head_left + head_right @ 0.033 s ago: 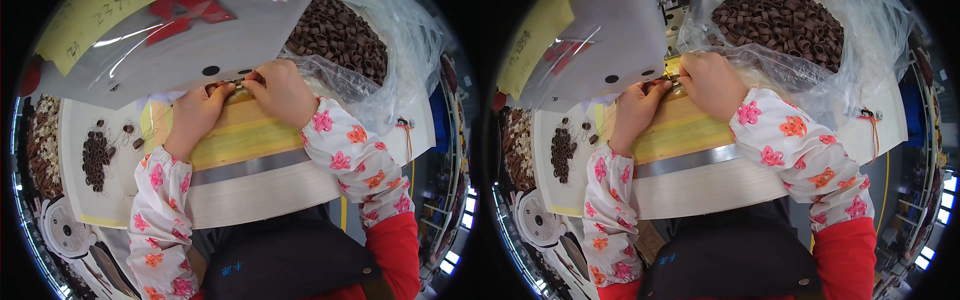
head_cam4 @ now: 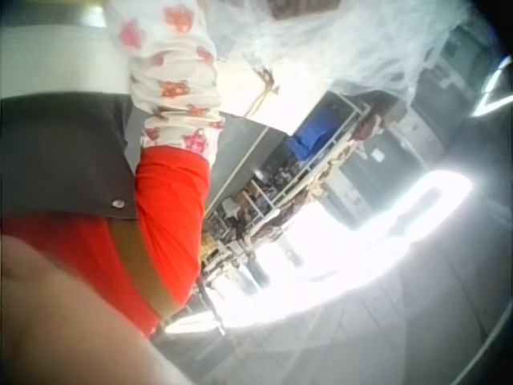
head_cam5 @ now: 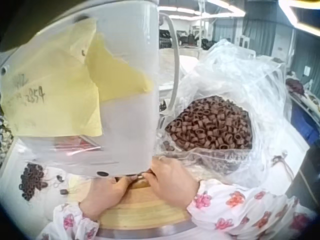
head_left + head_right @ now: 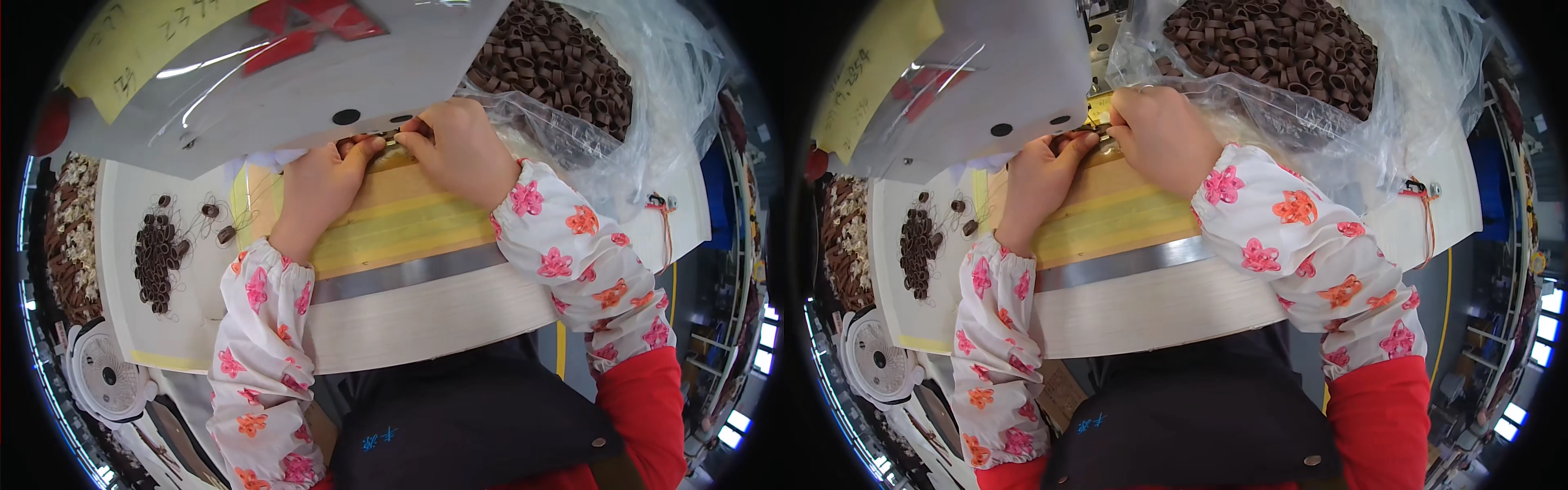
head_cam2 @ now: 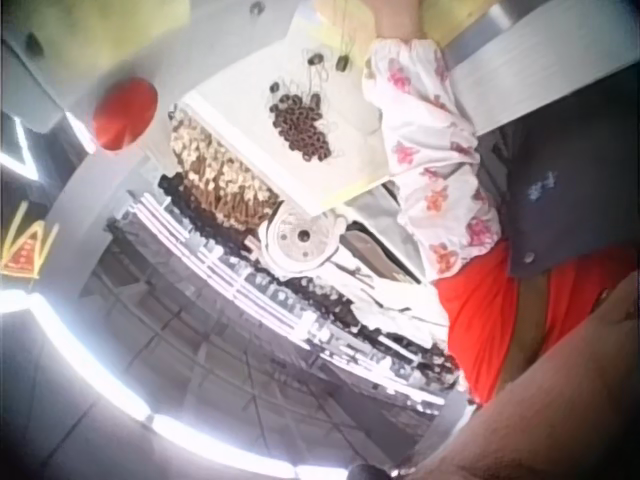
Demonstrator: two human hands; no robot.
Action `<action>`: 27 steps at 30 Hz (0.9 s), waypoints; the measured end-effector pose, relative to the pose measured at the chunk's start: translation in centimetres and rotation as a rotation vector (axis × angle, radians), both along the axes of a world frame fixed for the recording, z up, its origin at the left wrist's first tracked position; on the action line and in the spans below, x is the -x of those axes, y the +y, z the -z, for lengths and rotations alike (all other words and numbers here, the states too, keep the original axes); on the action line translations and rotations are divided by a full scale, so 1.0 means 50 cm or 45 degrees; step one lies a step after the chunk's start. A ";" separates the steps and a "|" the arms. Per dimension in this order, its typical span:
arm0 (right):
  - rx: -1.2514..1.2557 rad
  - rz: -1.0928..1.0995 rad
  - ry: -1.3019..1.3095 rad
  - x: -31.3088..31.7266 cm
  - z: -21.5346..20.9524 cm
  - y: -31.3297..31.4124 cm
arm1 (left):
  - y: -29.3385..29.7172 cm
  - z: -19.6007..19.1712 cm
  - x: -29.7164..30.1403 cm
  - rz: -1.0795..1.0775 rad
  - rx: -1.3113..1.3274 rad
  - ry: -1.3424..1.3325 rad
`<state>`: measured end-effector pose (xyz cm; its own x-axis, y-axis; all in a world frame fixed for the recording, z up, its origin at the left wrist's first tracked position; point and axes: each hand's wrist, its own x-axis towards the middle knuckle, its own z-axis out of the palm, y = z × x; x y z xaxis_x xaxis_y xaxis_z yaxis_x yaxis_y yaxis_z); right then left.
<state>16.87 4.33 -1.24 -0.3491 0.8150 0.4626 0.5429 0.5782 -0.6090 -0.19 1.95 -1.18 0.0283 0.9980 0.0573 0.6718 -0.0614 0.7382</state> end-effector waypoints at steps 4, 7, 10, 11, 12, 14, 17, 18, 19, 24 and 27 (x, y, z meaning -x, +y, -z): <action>0.062 0.001 -0.028 0.006 -0.004 0.000 | -0.004 -0.003 0.007 -0.005 0.003 0.011; 0.149 -0.011 -0.052 0.009 -0.002 0.002 | -0.004 -0.002 0.009 -0.047 0.072 -0.022; 0.140 -0.031 -0.019 0.005 -0.001 0.005 | -0.004 -0.003 0.004 -0.027 0.058 -0.039; 0.167 -0.022 -0.007 0.002 -0.004 0.003 | -0.005 -0.002 0.003 -0.009 0.032 -0.040; 0.194 -0.013 0.005 0.001 -0.006 0.002 | -0.006 -0.002 0.005 -0.020 0.017 -0.033; 0.242 -0.003 -0.013 0.003 -0.005 0.003 | -0.005 0.000 0.002 -0.024 -0.009 -0.018; 0.228 -0.011 0.002 0.006 -0.005 0.001 | -0.004 0.001 0.009 -0.084 0.124 -0.051; 0.210 -0.017 0.014 0.005 -0.004 0.000 | -0.005 -0.001 0.004 -0.082 0.136 -0.046; 0.251 -0.009 0.026 0.005 -0.006 0.000 | -0.005 -0.005 0.000 -0.093 0.141 -0.039; 0.144 0.047 -0.014 0.001 0.000 -0.003 | -0.007 -0.003 0.000 -0.043 -0.014 -0.055; 0.146 0.037 0.031 0.004 0.005 -0.004 | -0.005 0.003 0.013 -0.005 -0.012 -0.037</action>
<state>16.66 4.12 -1.49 -0.3142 0.8726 0.3739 0.5426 0.4883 -0.6835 -0.83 1.71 -1.33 0.0225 0.9975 0.0673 0.6504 -0.0657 0.7568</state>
